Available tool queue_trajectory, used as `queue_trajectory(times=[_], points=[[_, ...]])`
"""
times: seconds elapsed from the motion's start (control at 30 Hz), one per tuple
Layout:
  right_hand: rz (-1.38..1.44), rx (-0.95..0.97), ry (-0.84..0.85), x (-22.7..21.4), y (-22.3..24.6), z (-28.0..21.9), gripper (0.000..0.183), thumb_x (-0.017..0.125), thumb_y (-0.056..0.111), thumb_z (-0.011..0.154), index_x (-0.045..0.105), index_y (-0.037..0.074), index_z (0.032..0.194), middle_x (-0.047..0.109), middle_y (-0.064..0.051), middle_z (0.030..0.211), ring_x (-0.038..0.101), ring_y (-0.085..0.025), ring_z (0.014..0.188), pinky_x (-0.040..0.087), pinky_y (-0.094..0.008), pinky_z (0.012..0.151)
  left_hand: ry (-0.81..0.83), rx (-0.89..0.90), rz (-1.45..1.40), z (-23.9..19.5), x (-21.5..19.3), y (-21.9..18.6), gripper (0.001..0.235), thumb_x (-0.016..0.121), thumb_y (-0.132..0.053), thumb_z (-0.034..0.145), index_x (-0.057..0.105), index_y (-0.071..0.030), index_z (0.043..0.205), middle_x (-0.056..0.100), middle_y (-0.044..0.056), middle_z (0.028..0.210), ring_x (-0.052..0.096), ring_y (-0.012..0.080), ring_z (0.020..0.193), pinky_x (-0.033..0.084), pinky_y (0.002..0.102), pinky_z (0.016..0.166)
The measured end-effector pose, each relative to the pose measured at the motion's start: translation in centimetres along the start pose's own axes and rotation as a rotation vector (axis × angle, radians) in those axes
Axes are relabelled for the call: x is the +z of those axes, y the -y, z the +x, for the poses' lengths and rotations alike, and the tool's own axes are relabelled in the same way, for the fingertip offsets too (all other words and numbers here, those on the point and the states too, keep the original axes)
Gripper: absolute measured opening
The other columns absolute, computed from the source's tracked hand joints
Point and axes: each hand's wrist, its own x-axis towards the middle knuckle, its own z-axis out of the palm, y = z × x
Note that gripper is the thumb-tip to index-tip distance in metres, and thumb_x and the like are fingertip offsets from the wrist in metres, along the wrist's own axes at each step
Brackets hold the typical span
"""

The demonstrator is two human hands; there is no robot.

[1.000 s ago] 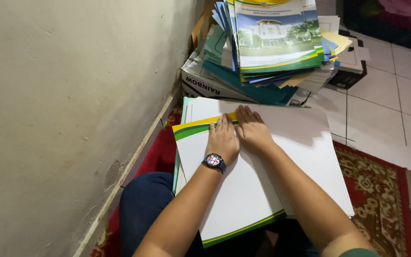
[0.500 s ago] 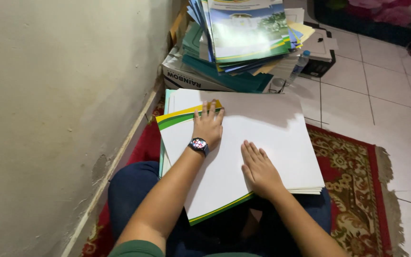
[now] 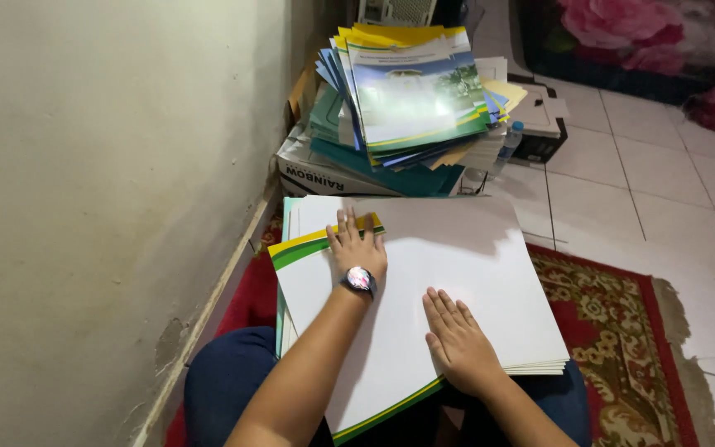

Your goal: The person sits on the floor and assembles books by placing a stack of white pages inside a light blue cover. They smooth the pages and cover with their hands, then flip the book over to press the spine and ensure the pages are aligned. The person repeats this process with multiple books.

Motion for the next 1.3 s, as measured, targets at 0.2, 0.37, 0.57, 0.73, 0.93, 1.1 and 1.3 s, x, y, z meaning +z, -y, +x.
queue_trajectory(times=[0.2,0.37,0.57,0.73,0.93,1.1,1.3], points=[[-0.095,-0.017,-0.067,2.4,-1.1,1.0,0.068,0.033,0.035,0.102,0.015,0.011,0.163,0.015,-0.008,0.171,0.011,-0.024,0.157,0.007,-0.044,0.125,-0.191,-0.169,0.061,-1.1,4.5,-0.6,0.058,0.034,-0.044,0.102,0.041,-0.024,0.156,0.026,0.022,0.166,0.024,0.0489,0.151,0.019,0.067,0.119],[-0.109,0.156,0.161,-1.8,1.0,7.2,0.066,0.019,0.046,0.106,0.017,0.018,0.166,0.008,-0.013,0.173,0.0,-0.034,0.159,0.005,-0.047,0.125,-0.349,-0.044,-0.078,-3.1,1.9,0.1,0.049,0.048,-0.021,0.098,0.056,-0.012,0.145,0.042,0.031,0.154,0.035,0.0537,0.145,0.028,0.065,0.115],[-0.228,0.051,0.03,0.7,-1.3,19.2,0.063,0.029,0.046,0.105,0.027,0.023,0.164,0.023,-0.017,0.169,0.013,-0.038,0.158,0.017,-0.051,0.124,-0.441,-0.039,-0.078,-3.0,2.2,0.6,0.044,0.045,-0.017,0.096,0.063,-0.015,0.136,0.05,0.026,0.147,0.041,0.0463,0.139,0.03,0.059,0.111],[-0.196,0.007,-0.133,2.4,-1.7,23.7,0.063,0.036,0.042,0.1,0.037,0.019,0.159,0.033,-0.012,0.166,0.017,-0.035,0.158,0.024,-0.051,0.122,-0.316,-0.037,-0.152,-2.7,1.5,0.4,0.043,0.039,-0.013,0.099,0.053,-0.012,0.14,0.035,0.026,0.158,0.029,0.045,0.148,0.023,0.062,0.117],[-0.176,-0.001,-0.095,1.1,-0.8,20.8,0.064,0.029,0.045,0.102,0.036,0.018,0.159,0.034,-0.008,0.166,0.018,-0.033,0.158,0.021,-0.05,0.123,-0.216,-0.039,-0.208,-3.2,-0.2,0.3,0.043,0.04,-0.014,0.103,0.048,-0.009,0.145,0.018,0.027,0.167,0.016,0.0461,0.154,0.015,0.065,0.121],[-0.061,0.014,-0.006,-0.2,0.2,14.4,0.063,0.031,0.039,0.105,0.027,0.017,0.164,0.026,-0.005,0.17,0.017,-0.029,0.158,0.016,-0.047,0.125,-0.234,-0.014,-0.179,-5.1,-2.9,0.3,0.045,0.042,-0.009,0.1,0.051,-0.009,0.144,0.025,0.027,0.165,0.025,0.0457,0.152,0.018,0.064,0.12],[0.046,0.062,0.056,-0.7,1.2,4.8,0.062,0.024,0.038,0.106,0.023,0.017,0.165,0.019,-0.006,0.172,0.013,-0.024,0.158,0.007,-0.042,0.126,-0.298,0.35,-0.134,0.4,4.5,1.0,0.048,0.04,-0.003,0.099,0.056,-0.017,0.142,0.052,0.015,0.149,0.047,0.0331,0.143,0.028,0.058,0.12]])
